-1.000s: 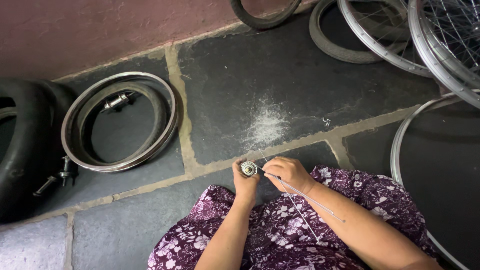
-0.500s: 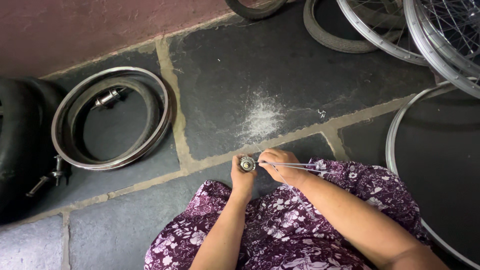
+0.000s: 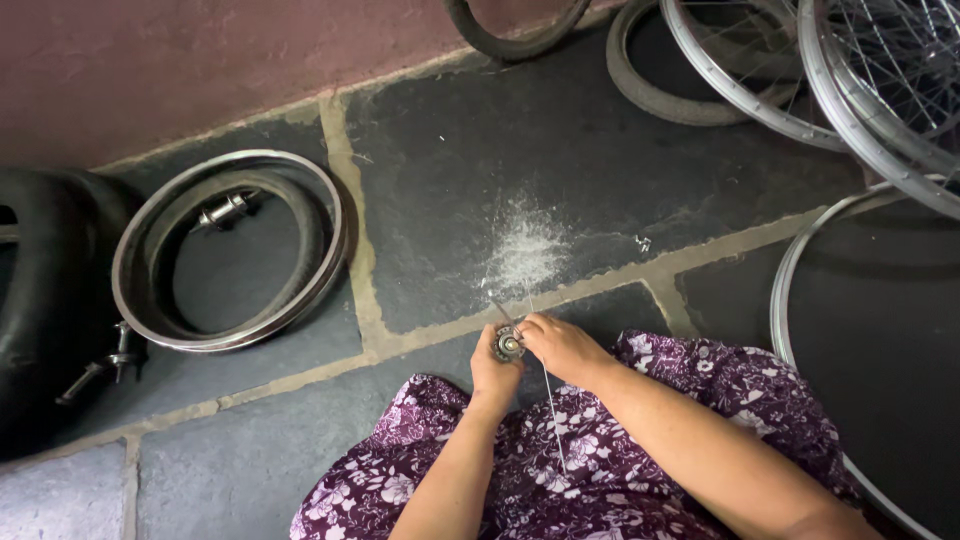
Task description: The person assembles a bicycle wheel by inserting spokes into the hub and attaching them to the rim. They handle the hub, spokes, and rim, and use a small container of nuts to secure the spokes.
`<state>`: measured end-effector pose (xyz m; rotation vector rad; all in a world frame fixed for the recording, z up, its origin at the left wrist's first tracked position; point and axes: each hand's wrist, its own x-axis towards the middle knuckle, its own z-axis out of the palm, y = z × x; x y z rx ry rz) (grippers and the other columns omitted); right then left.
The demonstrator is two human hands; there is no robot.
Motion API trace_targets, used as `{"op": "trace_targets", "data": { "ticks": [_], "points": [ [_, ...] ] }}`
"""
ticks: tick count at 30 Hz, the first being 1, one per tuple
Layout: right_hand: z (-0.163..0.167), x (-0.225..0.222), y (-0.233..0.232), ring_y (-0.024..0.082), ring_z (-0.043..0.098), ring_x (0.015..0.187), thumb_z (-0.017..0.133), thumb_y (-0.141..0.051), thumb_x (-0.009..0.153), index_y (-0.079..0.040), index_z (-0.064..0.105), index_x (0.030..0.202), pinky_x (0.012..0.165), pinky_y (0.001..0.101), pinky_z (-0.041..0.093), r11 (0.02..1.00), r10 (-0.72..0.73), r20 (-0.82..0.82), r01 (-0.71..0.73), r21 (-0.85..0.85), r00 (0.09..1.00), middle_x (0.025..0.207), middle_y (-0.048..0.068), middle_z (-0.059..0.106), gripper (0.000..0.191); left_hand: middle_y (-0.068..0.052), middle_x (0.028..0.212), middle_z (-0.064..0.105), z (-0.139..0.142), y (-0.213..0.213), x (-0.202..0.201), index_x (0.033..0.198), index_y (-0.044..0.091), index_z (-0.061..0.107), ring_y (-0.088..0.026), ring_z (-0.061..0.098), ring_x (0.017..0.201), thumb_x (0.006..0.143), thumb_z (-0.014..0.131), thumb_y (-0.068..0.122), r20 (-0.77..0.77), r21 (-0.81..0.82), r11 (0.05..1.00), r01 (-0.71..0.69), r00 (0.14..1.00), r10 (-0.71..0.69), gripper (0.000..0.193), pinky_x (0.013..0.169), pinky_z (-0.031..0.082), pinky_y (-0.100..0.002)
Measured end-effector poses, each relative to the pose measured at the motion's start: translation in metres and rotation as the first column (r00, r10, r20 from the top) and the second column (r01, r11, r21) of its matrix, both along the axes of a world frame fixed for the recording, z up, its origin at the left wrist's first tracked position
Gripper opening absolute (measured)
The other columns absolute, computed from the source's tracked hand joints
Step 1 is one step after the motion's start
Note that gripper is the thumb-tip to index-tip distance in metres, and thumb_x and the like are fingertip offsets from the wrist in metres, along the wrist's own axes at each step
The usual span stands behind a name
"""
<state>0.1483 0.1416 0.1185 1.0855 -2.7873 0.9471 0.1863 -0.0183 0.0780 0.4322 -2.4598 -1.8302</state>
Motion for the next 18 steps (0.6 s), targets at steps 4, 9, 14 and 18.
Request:
{"op": "trace_targets", "data": {
  "ticks": [4,9,14,18],
  "points": [
    [0.0,-0.001,-0.003,0.037,0.065,0.102,0.063,-0.013,0.095,0.0,0.058,0.115,0.086,0.0458,0.054,0.998,-0.039,0.038,0.041,-0.039,0.999,0.112,0.017,0.065,0.025,-0.007,0.11,0.071,-0.007,-0.002,-0.007,0.122,0.01,0.063,-0.015,0.067,0.105,0.068,0.058,-0.018,-0.082,0.217,0.976,-0.004,0.996,0.022,0.061,0.091,0.052,-0.026],
    [0.005,-0.001,-0.004,0.035,0.067,0.102,0.065,-0.011,0.094,-0.003,0.062,0.114,0.085,0.044,0.055,0.982,-0.067,0.056,0.076,-0.171,0.996,0.109,0.014,0.068,0.022,-0.009,0.12,0.067,-0.011,-0.009,-0.01,0.126,0.01,0.064,-0.02,0.064,0.114,0.067,0.056,-0.023,-0.081,0.246,0.968,-0.042,0.995,0.064,0.068,0.099,0.05,-0.028],
    [0.009,-0.001,-0.005,0.031,0.069,0.098,0.068,-0.006,0.087,-0.003,0.066,0.114,0.083,0.0407,0.057,0.975,-0.044,0.034,0.05,-0.214,0.998,0.107,0.013,0.069,0.027,-0.011,0.128,0.06,-0.009,-0.012,-0.008,0.124,0.01,0.068,-0.027,0.06,0.123,0.065,0.057,-0.023,-0.238,-0.043,0.998,-0.037,0.971,0.026,0.068,0.104,0.049,-0.032],
    [0.011,-0.001,-0.007,0.03,0.071,0.093,0.073,-0.008,0.087,-0.003,0.067,0.107,0.079,0.0392,0.059,0.959,-0.081,-0.048,0.065,-0.274,0.996,0.101,0.012,0.071,0.022,-0.012,0.135,0.055,-0.011,-0.01,-0.01,0.12,0.007,0.064,-0.029,0.056,0.128,0.064,0.056,-0.024,-0.299,0.035,0.998,-0.054,0.952,0.062,0.065,0.106,0.049,-0.034]
  ]
}}
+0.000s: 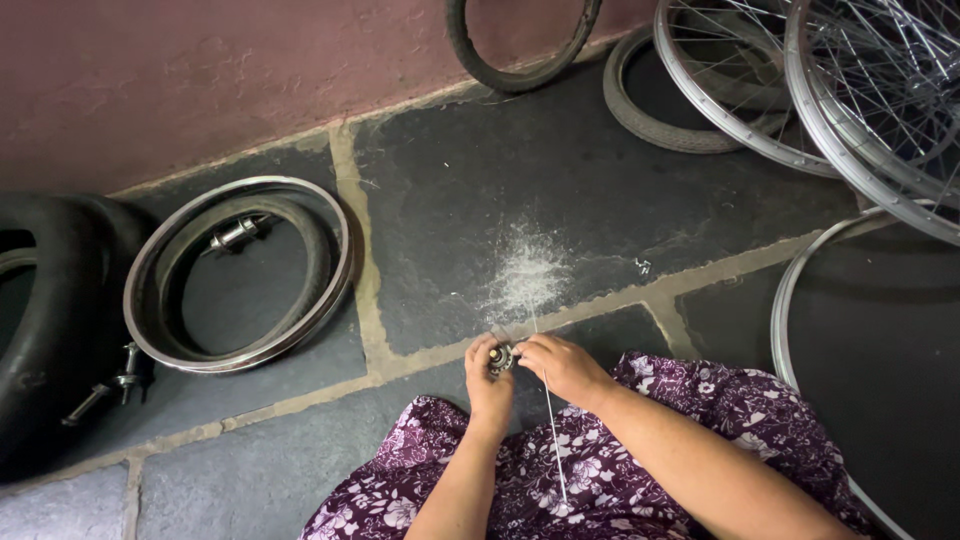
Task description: The person assembles a bicycle wheel by inserting spokes into the hub and attaching them to the rim. They handle the hub, spokes, and rim, and use a small container of nuts to secure the spokes.
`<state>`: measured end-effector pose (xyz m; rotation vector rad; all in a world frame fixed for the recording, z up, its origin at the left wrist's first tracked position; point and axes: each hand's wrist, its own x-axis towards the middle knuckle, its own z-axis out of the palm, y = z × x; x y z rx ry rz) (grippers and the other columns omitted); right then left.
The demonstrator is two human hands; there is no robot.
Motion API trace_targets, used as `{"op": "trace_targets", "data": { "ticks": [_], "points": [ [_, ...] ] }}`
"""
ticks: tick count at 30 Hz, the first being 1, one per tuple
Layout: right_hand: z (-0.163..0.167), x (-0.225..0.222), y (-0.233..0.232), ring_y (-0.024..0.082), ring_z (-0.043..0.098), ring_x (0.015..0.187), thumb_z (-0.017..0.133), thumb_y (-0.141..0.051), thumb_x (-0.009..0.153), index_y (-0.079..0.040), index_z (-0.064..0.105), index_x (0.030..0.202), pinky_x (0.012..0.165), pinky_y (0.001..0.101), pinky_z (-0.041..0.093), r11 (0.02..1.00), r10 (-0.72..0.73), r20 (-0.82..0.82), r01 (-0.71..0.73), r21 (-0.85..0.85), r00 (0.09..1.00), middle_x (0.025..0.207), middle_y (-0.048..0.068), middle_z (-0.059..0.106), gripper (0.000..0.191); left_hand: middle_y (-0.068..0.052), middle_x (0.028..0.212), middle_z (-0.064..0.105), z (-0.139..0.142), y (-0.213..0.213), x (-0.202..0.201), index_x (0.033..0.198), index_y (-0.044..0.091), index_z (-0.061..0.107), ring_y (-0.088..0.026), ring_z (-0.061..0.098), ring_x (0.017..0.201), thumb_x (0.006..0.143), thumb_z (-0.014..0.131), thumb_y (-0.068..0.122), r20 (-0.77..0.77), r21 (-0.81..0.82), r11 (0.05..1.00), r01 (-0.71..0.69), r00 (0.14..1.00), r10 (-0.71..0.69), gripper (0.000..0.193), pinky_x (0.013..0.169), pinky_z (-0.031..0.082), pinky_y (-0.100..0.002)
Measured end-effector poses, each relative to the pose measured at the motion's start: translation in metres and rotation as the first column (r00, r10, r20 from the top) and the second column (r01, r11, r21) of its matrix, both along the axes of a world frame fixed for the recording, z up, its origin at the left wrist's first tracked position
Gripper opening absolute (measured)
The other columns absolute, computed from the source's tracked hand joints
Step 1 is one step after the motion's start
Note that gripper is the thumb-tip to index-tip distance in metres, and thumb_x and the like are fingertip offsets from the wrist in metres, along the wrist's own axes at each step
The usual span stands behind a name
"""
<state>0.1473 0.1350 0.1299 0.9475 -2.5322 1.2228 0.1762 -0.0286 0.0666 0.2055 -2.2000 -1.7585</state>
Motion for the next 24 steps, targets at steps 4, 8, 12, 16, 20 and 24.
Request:
{"op": "trace_targets", "data": {
  "ticks": [4,8,12,16,20,24],
  "points": [
    [0.006,-0.002,0.001,0.031,0.073,0.091,0.075,-0.01,0.089,-0.004,0.066,0.103,0.077,0.0387,0.06,0.991,-0.116,-0.113,0.108,-0.076,0.987,0.1,0.011,0.073,0.018,-0.012,0.137,0.053,-0.002,0.001,-0.001,0.119,0.007,0.062,-0.029,0.056,0.13,0.066,0.053,-0.026,-0.046,0.061,0.998,0.002,0.999,0.001,0.062,0.108,0.049,-0.034],
    [0.012,-0.003,0.003,0.031,0.074,0.091,0.073,-0.009,0.09,-0.003,0.063,0.104,0.076,0.0388,0.06,0.972,-0.201,-0.072,0.19,-0.135,0.977,0.102,0.012,0.075,0.017,-0.012,0.139,0.052,0.0,0.0,0.001,0.122,0.007,0.059,-0.029,0.052,0.135,0.064,0.05,-0.028,-0.067,0.074,0.997,-0.02,0.997,0.025,0.069,0.111,0.046,-0.035],
    [0.012,-0.003,0.007,0.031,0.075,0.092,0.071,-0.006,0.093,-0.002,0.062,0.104,0.078,0.0376,0.061,0.968,-0.19,-0.084,0.173,-0.181,0.978,0.105,0.014,0.076,0.015,-0.012,0.14,0.053,0.003,-0.001,0.002,0.121,0.007,0.059,-0.028,0.053,0.137,0.064,0.048,-0.03,-0.078,0.076,0.997,-0.032,0.996,0.038,0.069,0.112,0.046,-0.034],
    [0.008,-0.002,0.008,0.029,0.076,0.09,0.073,-0.005,0.091,-0.003,0.062,0.102,0.077,0.0363,0.061,0.966,-0.193,-0.119,0.168,-0.194,0.974,0.102,0.013,0.076,0.016,-0.01,0.141,0.05,0.004,-0.002,0.001,0.114,0.007,0.061,-0.026,0.053,0.133,0.067,0.052,-0.03,-0.032,0.134,0.989,-0.056,0.998,0.061,0.06,0.104,0.05,-0.033],
    [0.008,0.001,0.009,0.027,0.076,0.089,0.073,-0.002,0.091,-0.003,0.061,0.107,0.077,0.0356,0.061,0.971,-0.154,-0.168,0.117,-0.211,0.974,0.098,0.01,0.076,0.02,-0.009,0.144,0.046,0.003,-0.002,0.001,0.104,0.005,0.064,-0.024,0.058,0.124,0.07,0.055,-0.03,0.042,0.173,0.982,-0.071,0.997,0.065,0.049,0.096,0.054,-0.032],
    [0.013,0.003,0.011,0.027,0.076,0.09,0.074,0.0,0.09,-0.002,0.061,0.112,0.077,0.0348,0.062,0.97,-0.091,-0.179,0.047,-0.239,0.98,0.1,0.011,0.076,0.025,-0.009,0.142,0.048,0.002,0.0,0.001,0.104,0.006,0.062,-0.022,0.058,0.123,0.068,0.051,-0.031,0.03,0.15,0.987,-0.051,0.998,0.047,0.053,0.096,0.053,-0.03]
  ]
}}
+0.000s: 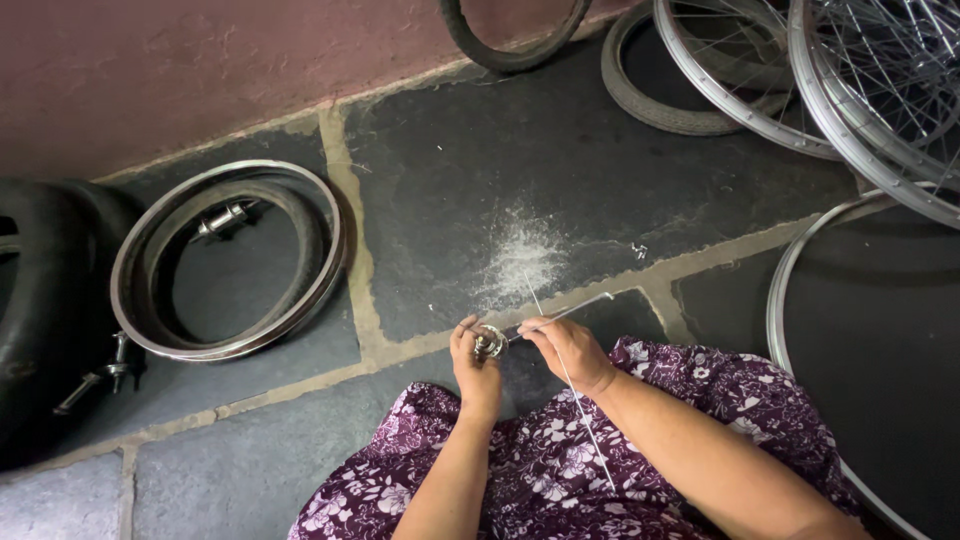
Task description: The person assembles a bicycle wheel by inserting spokes into the hub and attaching them to the rim. They handle the hub, spokes, and rim, and use a small container of nuts to secure the spokes.
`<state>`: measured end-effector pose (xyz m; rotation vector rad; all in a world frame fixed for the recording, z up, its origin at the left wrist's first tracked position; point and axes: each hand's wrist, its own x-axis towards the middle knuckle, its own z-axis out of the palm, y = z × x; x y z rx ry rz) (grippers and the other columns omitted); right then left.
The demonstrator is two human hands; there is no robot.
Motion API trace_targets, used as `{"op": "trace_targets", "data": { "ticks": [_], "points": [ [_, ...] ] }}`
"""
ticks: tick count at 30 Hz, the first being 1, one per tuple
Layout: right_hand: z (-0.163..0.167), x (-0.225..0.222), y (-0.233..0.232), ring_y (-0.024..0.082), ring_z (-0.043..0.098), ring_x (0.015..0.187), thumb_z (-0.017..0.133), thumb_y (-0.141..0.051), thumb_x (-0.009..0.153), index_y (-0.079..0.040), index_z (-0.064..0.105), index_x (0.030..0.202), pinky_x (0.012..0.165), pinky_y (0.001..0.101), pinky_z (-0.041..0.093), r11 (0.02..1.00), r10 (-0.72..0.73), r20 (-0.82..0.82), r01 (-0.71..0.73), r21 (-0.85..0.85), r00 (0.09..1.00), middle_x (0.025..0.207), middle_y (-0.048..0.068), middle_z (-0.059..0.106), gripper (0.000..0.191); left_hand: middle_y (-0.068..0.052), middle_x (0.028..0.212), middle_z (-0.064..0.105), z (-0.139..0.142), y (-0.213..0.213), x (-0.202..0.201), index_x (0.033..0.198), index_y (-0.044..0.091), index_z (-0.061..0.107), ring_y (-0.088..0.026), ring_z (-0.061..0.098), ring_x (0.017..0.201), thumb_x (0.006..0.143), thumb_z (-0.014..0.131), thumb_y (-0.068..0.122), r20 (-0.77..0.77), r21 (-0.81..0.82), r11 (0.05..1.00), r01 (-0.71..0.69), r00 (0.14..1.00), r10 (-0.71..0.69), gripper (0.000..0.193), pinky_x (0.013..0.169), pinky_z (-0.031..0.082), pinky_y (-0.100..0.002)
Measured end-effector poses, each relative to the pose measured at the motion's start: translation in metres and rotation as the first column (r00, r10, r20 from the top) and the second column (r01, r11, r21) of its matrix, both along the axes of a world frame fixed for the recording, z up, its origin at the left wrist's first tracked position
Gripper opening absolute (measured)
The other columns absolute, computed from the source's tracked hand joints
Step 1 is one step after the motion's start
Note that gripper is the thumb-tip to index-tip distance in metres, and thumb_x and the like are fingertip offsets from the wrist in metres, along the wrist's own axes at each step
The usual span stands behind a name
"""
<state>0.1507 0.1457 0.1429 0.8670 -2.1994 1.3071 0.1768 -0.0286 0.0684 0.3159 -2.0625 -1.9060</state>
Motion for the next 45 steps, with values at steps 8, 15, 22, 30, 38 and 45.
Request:
{"op": "trace_targets", "data": {
  "ticks": [8,15,22,30,38,45],
  "points": [
    [0.009,0.003,0.003,0.03,0.074,0.095,0.074,0.004,0.09,-0.001,0.062,0.114,0.082,0.0372,0.061,0.997,0.07,-0.093,-0.072,-0.024,0.993,0.104,0.013,0.073,0.027,-0.013,0.138,0.056,-0.004,0.001,0.002,0.098,0.004,0.062,-0.026,0.061,0.12,0.064,0.047,-0.03,-0.06,-0.178,0.981,0.081,0.994,-0.093,0.051,0.096,0.053,-0.031],
    [0.002,0.0,0.005,0.03,0.074,0.096,0.073,0.002,0.09,0.0,0.061,0.114,0.083,0.0377,0.061,0.995,0.079,-0.128,-0.071,0.072,0.989,0.105,0.013,0.073,0.027,-0.016,0.139,0.053,-0.002,0.005,0.003,0.097,0.005,0.061,-0.031,0.059,0.125,0.06,0.049,-0.028,-0.078,-0.215,0.966,0.141,0.984,-0.161,0.051,0.096,0.055,-0.034],
    [-0.004,0.0,0.005,0.028,0.074,0.095,0.073,0.0,0.091,-0.002,0.062,0.113,0.083,0.0368,0.061,0.996,0.054,-0.114,-0.045,0.075,0.992,0.104,0.012,0.074,0.025,-0.017,0.142,0.05,0.006,0.009,0.003,0.103,0.006,0.06,-0.033,0.056,0.13,0.066,0.051,-0.024,-0.108,-0.209,0.962,0.177,0.973,-0.202,0.049,0.1,0.053,-0.035],
    [-0.011,0.0,0.004,0.029,0.074,0.094,0.071,0.0,0.092,-0.002,0.061,0.112,0.082,0.0375,0.06,0.997,0.024,-0.061,-0.019,0.073,0.998,0.104,0.012,0.074,0.022,-0.015,0.137,0.052,0.003,0.007,0.004,0.107,0.007,0.059,-0.029,0.056,0.126,0.075,0.077,-0.006,-0.065,-0.281,0.952,0.122,0.987,-0.146,0.038,0.102,0.049,-0.037],
    [-0.008,-0.001,0.004,0.026,0.074,0.088,0.071,0.0,0.093,-0.003,0.061,0.11,0.077,0.0356,0.06,0.997,-0.06,0.019,0.059,0.042,0.998,0.098,0.009,0.074,0.02,-0.015,0.115,0.053,0.001,0.008,0.004,0.101,0.008,0.068,-0.032,0.058,0.107,0.073,0.083,-0.004,-0.1,-0.359,0.931,0.064,0.989,-0.106,0.034,0.09,0.053,-0.039],
    [0.0,0.001,0.004,0.028,0.074,0.089,0.072,-0.001,0.092,-0.002,0.061,0.109,0.077,0.0367,0.06,0.997,-0.053,-0.017,0.054,0.049,0.998,0.098,0.011,0.074,0.021,-0.017,0.123,0.062,0.028,0.012,0.011,0.12,0.005,0.06,-0.034,0.062,0.115,0.083,0.072,-0.004,-0.109,-0.456,0.89,-0.009,0.993,-0.046,0.04,0.096,0.052,-0.04]
  ]
}}
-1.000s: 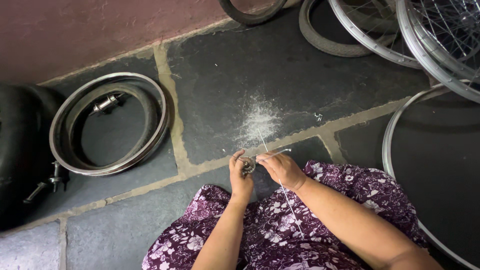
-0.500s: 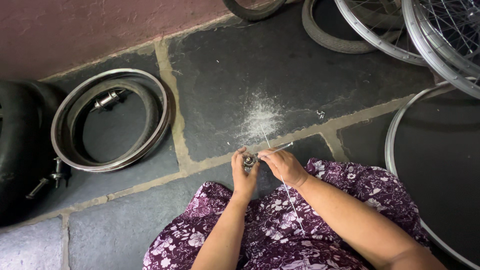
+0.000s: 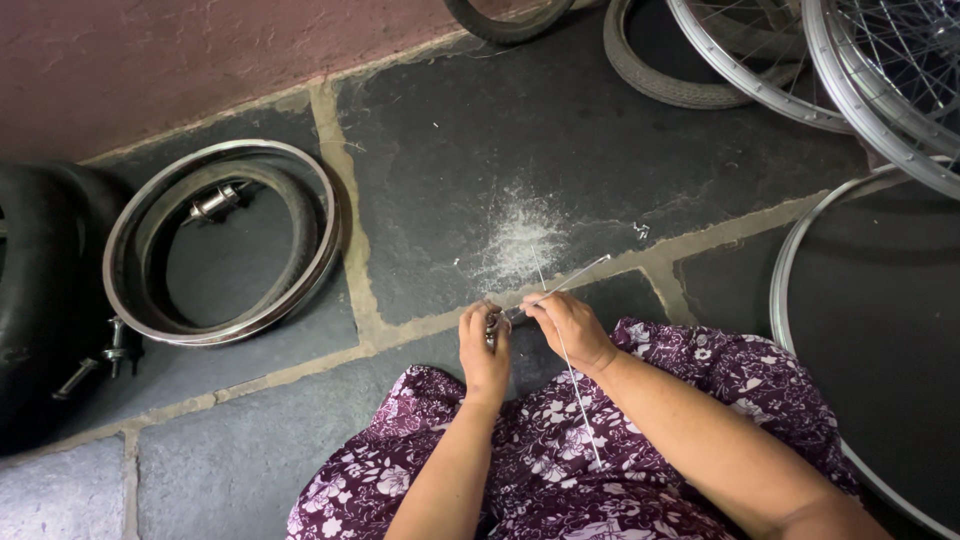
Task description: The person assembles a bicycle wheel by inserting spokes into the hub and attaching them to the rim. They handle the hub, spokes, and rim, and use a small container of nuts to secure the spokes.
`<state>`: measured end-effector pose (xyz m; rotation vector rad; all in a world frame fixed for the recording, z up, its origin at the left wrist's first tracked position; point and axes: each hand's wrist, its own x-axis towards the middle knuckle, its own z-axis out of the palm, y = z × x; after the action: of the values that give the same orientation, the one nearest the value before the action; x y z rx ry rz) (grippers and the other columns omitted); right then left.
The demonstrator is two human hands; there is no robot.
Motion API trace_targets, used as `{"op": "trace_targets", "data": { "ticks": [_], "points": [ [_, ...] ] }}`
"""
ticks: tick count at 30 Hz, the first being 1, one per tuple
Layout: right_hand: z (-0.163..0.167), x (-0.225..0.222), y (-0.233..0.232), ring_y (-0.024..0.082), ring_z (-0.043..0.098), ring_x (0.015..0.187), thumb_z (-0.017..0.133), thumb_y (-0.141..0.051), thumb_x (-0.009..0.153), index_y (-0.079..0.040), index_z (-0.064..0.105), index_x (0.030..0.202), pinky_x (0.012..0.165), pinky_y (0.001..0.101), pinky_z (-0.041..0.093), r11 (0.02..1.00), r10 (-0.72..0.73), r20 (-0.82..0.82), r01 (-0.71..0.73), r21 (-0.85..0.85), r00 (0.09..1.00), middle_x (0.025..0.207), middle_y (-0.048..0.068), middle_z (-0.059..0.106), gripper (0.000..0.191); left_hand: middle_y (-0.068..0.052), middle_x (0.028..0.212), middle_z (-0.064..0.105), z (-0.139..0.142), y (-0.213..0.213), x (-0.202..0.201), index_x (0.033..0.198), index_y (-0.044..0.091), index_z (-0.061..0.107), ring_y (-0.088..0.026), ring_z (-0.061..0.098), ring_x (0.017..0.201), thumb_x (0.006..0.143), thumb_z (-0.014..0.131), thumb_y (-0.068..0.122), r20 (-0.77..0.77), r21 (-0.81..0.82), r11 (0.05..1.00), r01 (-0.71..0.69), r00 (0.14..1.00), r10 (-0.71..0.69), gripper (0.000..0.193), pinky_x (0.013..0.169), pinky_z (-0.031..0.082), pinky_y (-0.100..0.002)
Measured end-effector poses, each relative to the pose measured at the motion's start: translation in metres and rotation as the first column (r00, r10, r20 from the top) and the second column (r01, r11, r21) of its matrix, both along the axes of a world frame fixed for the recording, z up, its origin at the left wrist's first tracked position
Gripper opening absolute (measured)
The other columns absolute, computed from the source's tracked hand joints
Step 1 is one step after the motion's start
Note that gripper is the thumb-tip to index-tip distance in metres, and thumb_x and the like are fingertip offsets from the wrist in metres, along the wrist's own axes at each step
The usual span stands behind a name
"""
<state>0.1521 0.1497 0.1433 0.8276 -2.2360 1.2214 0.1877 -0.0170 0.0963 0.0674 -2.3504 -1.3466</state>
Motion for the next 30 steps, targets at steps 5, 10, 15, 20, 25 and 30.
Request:
{"op": "trace_targets", "data": {
  "ticks": [5,10,15,20,25,30],
  "points": [
    [0.001,0.0,-0.001,0.03,0.074,0.089,0.072,0.0,0.091,-0.002,0.06,0.107,0.077,0.0378,0.06,1.0,0.017,0.006,-0.017,0.014,1.0,0.098,0.012,0.074,0.02,-0.015,0.125,0.066,0.003,0.002,-0.002,0.134,0.004,0.054,-0.03,0.07,0.107,0.094,0.056,-0.001,0.199,0.179,0.984,-0.013,0.98,-0.024,0.04,0.097,0.055,-0.038],
    [-0.003,-0.001,0.0,0.029,0.075,0.088,0.072,0.0,0.092,-0.002,0.061,0.107,0.075,0.037,0.06,1.0,-0.01,0.019,0.01,-0.019,1.0,0.097,0.011,0.074,0.019,-0.019,0.139,0.064,-0.009,0.002,-0.004,0.135,0.001,0.047,-0.033,0.066,0.123,0.1,0.053,-0.003,0.1,0.205,0.973,0.102,0.987,-0.124,0.036,0.099,0.054,-0.036],
    [-0.003,-0.003,0.003,0.028,0.075,0.086,0.072,-0.001,0.093,-0.003,0.062,0.105,0.074,0.036,0.06,0.998,-0.055,0.069,0.057,-0.027,0.996,0.096,0.01,0.075,0.016,-0.019,0.14,0.065,-0.019,0.003,-0.005,0.136,-0.001,0.044,-0.027,0.068,0.125,0.102,0.053,-0.002,0.114,0.247,0.962,0.121,0.982,-0.153,0.036,0.099,0.056,-0.035],
    [0.002,-0.002,0.002,0.029,0.073,0.086,0.072,-0.001,0.091,-0.003,0.062,0.105,0.075,0.0383,0.059,1.0,-0.026,-0.025,0.026,0.009,0.999,0.096,0.011,0.073,0.017,-0.019,0.14,0.064,-0.022,0.001,-0.007,0.139,-0.002,0.041,-0.025,0.067,0.124,0.1,0.051,-0.004,0.087,0.266,0.951,0.155,0.979,-0.183,0.04,0.1,0.055,-0.033],
    [0.003,-0.001,0.003,0.028,0.074,0.087,0.072,0.0,0.092,-0.002,0.062,0.106,0.076,0.0366,0.06,0.999,-0.038,-0.018,0.037,-0.025,0.999,0.098,0.011,0.074,0.018,-0.018,0.14,0.064,-0.027,0.002,-0.007,0.139,-0.003,0.039,-0.024,0.065,0.126,0.102,0.05,-0.006,0.098,0.342,0.928,0.147,0.977,-0.191,0.039,0.102,0.054,-0.033],
    [0.004,0.001,0.008,0.028,0.074,0.089,0.072,0.002,0.092,-0.002,0.06,0.107,0.077,0.0364,0.06,1.0,-0.001,-0.037,0.0,-0.021,0.999,0.099,0.011,0.074,0.019,-0.018,0.141,0.062,-0.028,0.003,-0.003,0.143,0.001,0.039,-0.024,0.063,0.127,0.101,0.047,-0.007,0.075,0.379,0.907,0.187,0.97,-0.231,0.044,0.103,0.054,-0.033]
  ]
}}
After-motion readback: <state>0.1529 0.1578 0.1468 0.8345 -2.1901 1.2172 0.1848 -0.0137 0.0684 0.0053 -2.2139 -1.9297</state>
